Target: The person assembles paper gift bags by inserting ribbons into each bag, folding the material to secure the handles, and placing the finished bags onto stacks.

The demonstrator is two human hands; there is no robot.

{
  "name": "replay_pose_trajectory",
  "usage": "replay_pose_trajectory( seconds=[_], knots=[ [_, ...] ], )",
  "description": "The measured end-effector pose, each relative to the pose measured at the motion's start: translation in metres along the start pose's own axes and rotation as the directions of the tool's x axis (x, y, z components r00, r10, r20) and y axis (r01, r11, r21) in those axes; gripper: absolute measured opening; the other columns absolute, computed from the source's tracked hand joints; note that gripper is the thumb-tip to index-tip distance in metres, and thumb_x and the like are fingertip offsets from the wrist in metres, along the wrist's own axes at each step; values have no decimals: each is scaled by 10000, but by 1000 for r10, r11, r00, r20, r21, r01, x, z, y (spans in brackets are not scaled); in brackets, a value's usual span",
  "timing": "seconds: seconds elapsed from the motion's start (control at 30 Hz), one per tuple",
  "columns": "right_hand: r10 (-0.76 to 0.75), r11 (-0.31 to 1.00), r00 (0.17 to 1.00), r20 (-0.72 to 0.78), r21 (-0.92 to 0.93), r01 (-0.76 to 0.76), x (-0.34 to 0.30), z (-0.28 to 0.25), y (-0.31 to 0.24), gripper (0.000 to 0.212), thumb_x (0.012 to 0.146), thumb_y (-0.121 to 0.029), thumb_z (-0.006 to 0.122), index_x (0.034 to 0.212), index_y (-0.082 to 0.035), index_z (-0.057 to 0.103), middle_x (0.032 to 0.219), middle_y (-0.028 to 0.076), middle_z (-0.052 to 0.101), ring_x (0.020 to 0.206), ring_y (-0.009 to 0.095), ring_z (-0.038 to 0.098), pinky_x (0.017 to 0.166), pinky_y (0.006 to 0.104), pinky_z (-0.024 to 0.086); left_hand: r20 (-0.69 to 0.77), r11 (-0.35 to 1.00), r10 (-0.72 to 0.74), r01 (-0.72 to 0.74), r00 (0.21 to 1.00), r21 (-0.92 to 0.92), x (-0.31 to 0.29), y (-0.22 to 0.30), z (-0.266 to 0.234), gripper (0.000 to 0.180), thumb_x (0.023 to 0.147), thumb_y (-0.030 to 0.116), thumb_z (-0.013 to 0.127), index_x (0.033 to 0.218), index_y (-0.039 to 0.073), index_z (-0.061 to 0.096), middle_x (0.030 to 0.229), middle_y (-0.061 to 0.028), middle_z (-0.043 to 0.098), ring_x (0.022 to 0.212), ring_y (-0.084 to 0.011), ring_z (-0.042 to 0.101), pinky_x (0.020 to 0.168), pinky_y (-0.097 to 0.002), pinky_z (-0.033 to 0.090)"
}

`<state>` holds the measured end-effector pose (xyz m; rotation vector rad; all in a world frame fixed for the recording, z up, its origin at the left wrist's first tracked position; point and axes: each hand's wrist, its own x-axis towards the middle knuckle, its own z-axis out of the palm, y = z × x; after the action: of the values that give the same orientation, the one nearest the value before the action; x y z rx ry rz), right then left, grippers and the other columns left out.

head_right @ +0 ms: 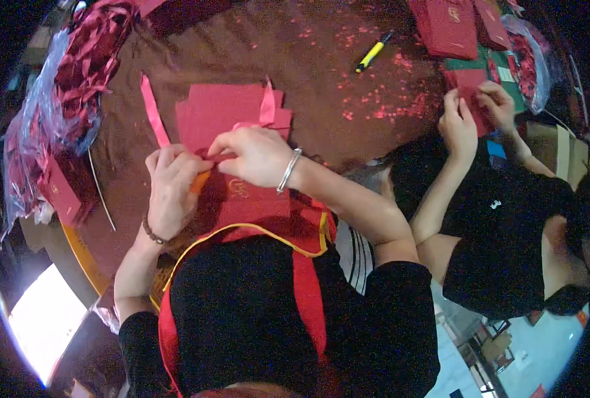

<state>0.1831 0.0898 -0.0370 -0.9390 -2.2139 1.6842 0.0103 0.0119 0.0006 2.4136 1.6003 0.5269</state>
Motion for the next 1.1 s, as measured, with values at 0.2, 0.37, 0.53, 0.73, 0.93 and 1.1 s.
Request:
replay_pose_trajectory(
  seconds=[0.2,0.37,0.53,0.73,0.93,1.1],
  knots=[
    [-4,983,1000,-27,-182,0,2,8,-7,258,750,-215,601,969,-81,622,880,139,641,870,296,609,744,401,477,35,980,-175,177,984,-90,-1,-2,-3,250,644,49,679,880,96,613,823,-38,569,899,-242,510,836,-379,320],
    [-13,982,999,-38,-188,6,1,5,-18,241,758,-218,590,949,-74,619,795,172,634,781,336,610,686,448,468,53,988,-156,157,986,2,2,-8,-11,345,640,96,697,967,97,586,903,-51,539,951,-255,459,826,-381,315],
    [-164,974,984,-75,-172,149,4,12,-17,174,753,-127,575,900,-47,621,760,164,631,744,328,613,663,430,473,112,971,-210,220,971,-91,3,-10,-14,248,641,106,697,821,89,526,914,-56,528,925,-258,455,807,-378,318],
    [-219,957,972,-90,-215,196,2,18,-20,143,735,-104,584,851,-21,592,688,151,597,696,351,590,611,440,462,165,949,-206,238,965,-206,-7,-16,-13,236,650,81,682,814,84,513,960,-74,526,941,-268,461,809,-376,317],
    [-268,739,957,-112,-661,129,-10,18,-32,123,752,-274,614,783,-157,594,745,-4,620,789,175,585,760,383,361,156,950,-183,216,971,-226,-14,-29,-9,250,691,191,680,836,72,514,1069,-136,512,1056,-330,450,910,-413,326],
    [-297,827,950,-100,-524,204,-17,10,-25,208,788,-271,606,932,-122,618,860,25,637,791,203,583,737,354,394,266,851,-170,278,949,-446,-11,-41,-17,173,801,215,586,912,85,612,1212,-115,487,1139,-304,407,978,-393,278]
  ],
)
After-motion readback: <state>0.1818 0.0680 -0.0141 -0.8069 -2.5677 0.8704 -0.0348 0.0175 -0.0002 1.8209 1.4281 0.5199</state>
